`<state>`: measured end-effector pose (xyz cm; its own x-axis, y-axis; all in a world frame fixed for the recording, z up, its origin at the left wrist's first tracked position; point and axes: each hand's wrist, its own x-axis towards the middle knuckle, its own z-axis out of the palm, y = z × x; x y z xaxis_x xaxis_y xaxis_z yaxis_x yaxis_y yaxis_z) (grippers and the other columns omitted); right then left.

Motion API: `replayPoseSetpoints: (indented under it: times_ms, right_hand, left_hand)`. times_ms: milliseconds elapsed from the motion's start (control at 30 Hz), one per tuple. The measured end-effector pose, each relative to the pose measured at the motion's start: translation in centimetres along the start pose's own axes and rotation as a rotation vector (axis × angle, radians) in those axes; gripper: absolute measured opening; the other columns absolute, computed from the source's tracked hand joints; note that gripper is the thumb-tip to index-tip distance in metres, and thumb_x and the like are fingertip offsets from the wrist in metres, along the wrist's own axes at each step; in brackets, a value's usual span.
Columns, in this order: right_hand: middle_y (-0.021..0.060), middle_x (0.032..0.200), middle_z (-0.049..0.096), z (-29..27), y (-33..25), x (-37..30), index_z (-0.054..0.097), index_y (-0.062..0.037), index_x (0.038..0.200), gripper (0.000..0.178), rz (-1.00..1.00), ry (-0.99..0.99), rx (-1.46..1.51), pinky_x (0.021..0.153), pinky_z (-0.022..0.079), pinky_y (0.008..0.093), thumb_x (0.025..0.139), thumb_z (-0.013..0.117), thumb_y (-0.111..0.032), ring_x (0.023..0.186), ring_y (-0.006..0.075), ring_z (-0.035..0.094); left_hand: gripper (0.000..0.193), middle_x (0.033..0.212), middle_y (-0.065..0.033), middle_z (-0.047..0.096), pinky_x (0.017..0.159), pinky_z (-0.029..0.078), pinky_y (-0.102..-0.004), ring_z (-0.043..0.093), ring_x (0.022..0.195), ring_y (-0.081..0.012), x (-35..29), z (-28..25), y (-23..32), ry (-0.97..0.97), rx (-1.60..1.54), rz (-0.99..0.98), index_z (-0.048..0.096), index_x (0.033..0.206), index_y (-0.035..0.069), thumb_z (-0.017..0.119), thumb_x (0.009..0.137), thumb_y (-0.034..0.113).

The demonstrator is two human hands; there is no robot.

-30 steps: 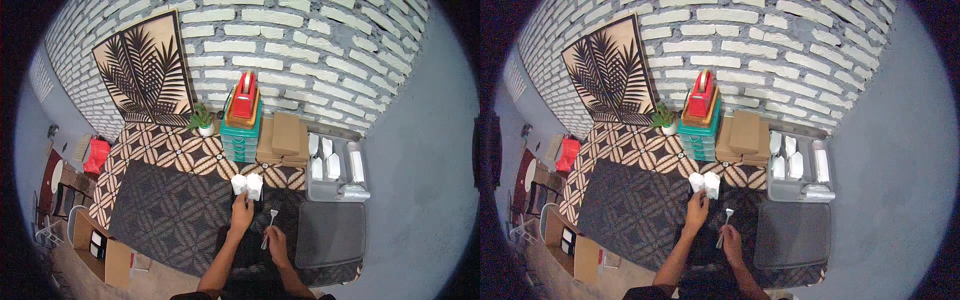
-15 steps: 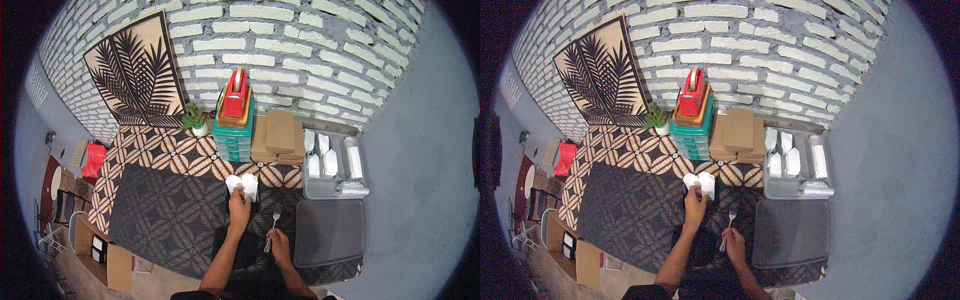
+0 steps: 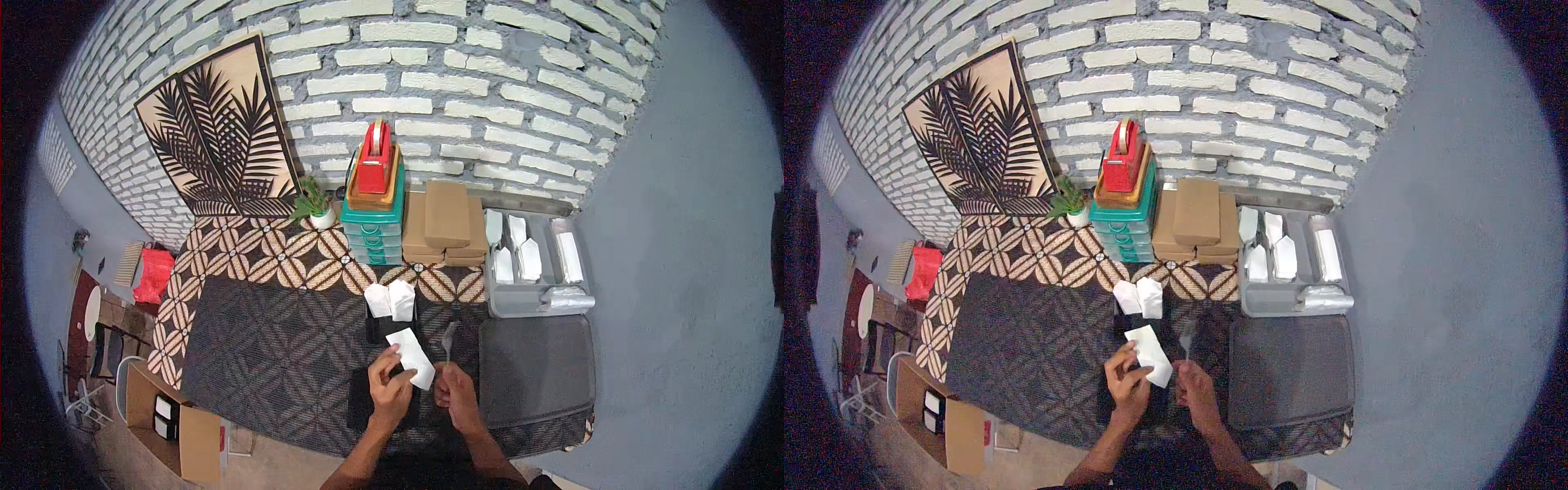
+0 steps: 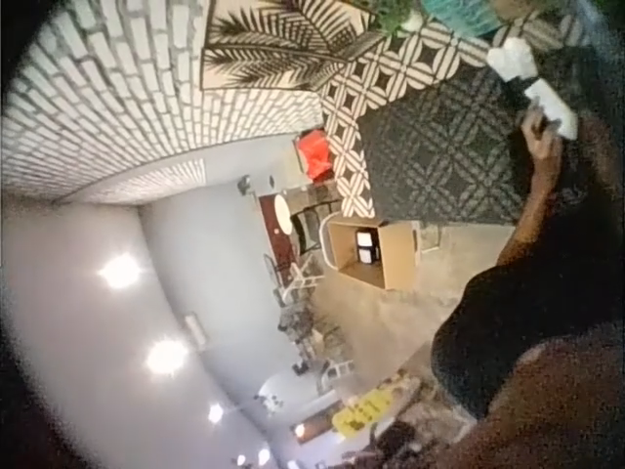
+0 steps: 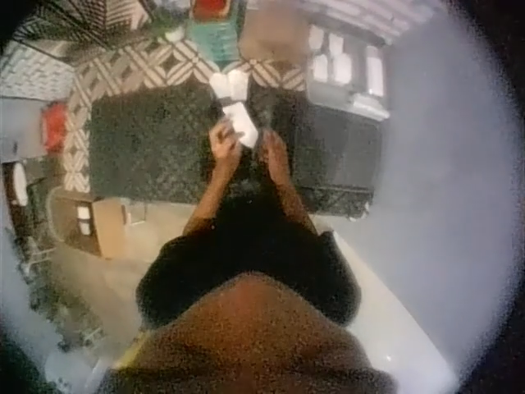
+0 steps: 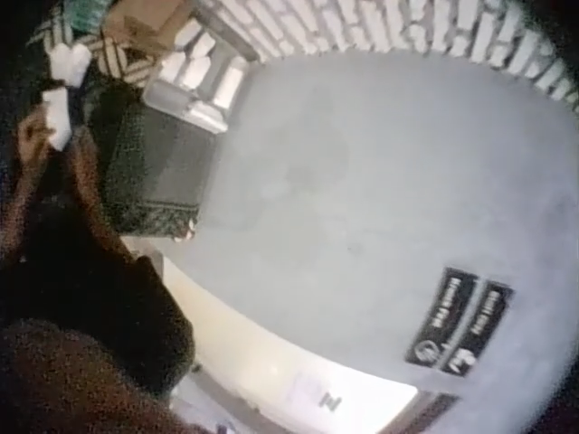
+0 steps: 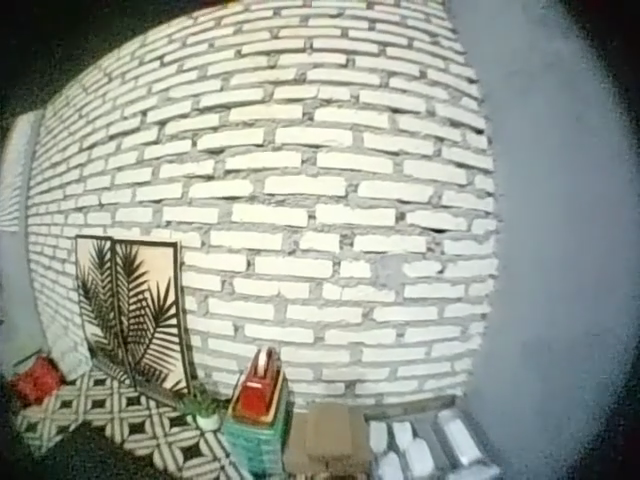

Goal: The recorder is wrapping forks in white napkins and placing them into a tray.

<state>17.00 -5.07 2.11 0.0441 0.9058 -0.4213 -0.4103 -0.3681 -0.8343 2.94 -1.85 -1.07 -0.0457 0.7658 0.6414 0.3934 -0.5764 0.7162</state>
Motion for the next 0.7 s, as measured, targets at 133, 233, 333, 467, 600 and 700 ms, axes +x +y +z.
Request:
replayPoseSetpoints:
  times_ms: [133,233,333,467,600,700]
  right_hand:
    - [-0.0058,0.067,0.046,1.0,-1.1,-1.2,0.061,-0.0043,0.098,0.027,-0.048,-0.148,-0.363,0.048,0.033,0.0202,0.091,0.063,-0.031,0.056,0.0025,0.042]
    - [-0.0058,0.068,0.049,1.1,-1.1,-2.2,0.062,-0.0033,0.094,0.024,-0.086,-0.119,-0.338,0.050,0.034,0.0207,0.089,0.066,-0.026,0.058,0.0024,0.042]
    - [-0.0055,0.069,0.050,1.9,-2.2,-3.7,0.061,-0.0021,0.093,0.024,-0.240,-0.221,-0.432,0.053,0.036,0.0221,0.089,0.066,-0.025,0.061,0.0027,0.042]
    - [-0.0055,0.069,0.048,0.9,-0.5,-4.0,0.061,-0.0017,0.090,0.025,-0.407,-0.235,-0.504,0.055,0.036,0.0233,0.088,0.066,-0.026,0.063,0.0038,0.041]
    - [-0.0052,0.068,0.043,0.1,-0.1,-4.8,0.059,-0.0023,0.086,0.024,-0.311,-0.211,-0.593,0.056,0.034,0.0243,0.087,0.067,-0.025,0.064,0.0047,0.038]
    - [-0.0046,0.066,0.042,0.1,-0.1,-5.3,0.060,-0.0022,0.087,0.023,-0.295,-0.155,-0.750,0.055,0.034,0.0243,0.086,0.067,-0.024,0.063,0.0047,0.039]
  left_hand:
    - [0.022,0.119,-0.0160,0.042,0.096,0.050,-0.0402,0.047,0.122,-0.0360,-1.2,-0.2,1.9,0.066,-0.073,-0.041,0.063,0.086,0.003,0.060,0.074,-0.015]
    - [0.018,0.124,-0.0211,0.048,0.101,0.042,-0.0449,0.048,0.120,-0.0343,-0.7,-0.7,3.9,0.061,0.223,-0.143,0.057,0.106,0.002,0.052,0.088,0.001]
    - [0.059,0.129,-0.0245,0.047,0.105,0.035,-0.0434,0.049,0.118,-0.0354,-1.3,-1.3,4.1,0.188,-1.332,-1.046,0.041,0.129,0.001,0.036,0.095,0.048]
    - [0.073,0.128,-0.0207,0.050,0.102,0.038,-0.0453,0.051,0.114,-0.0328,0.4,-2.3,6.3,0.031,-1.785,-1.374,0.037,0.138,0.003,0.036,0.092,0.059]
    - [0.055,0.106,-0.0060,0.053,0.087,0.047,-0.0411,0.055,0.095,-0.0239,-0.1,-2.6,6.3,0.104,-1.591,-1.091,0.034,0.139,0.010,0.037,0.097,0.047]
    - [0.048,0.096,-0.0048,0.049,0.083,0.049,-0.0404,0.053,0.090,-0.0221,0.3,-2.5,6.7,0.193,-1.648,-0.901,0.033,0.140,0.015,0.040,0.099,0.040]
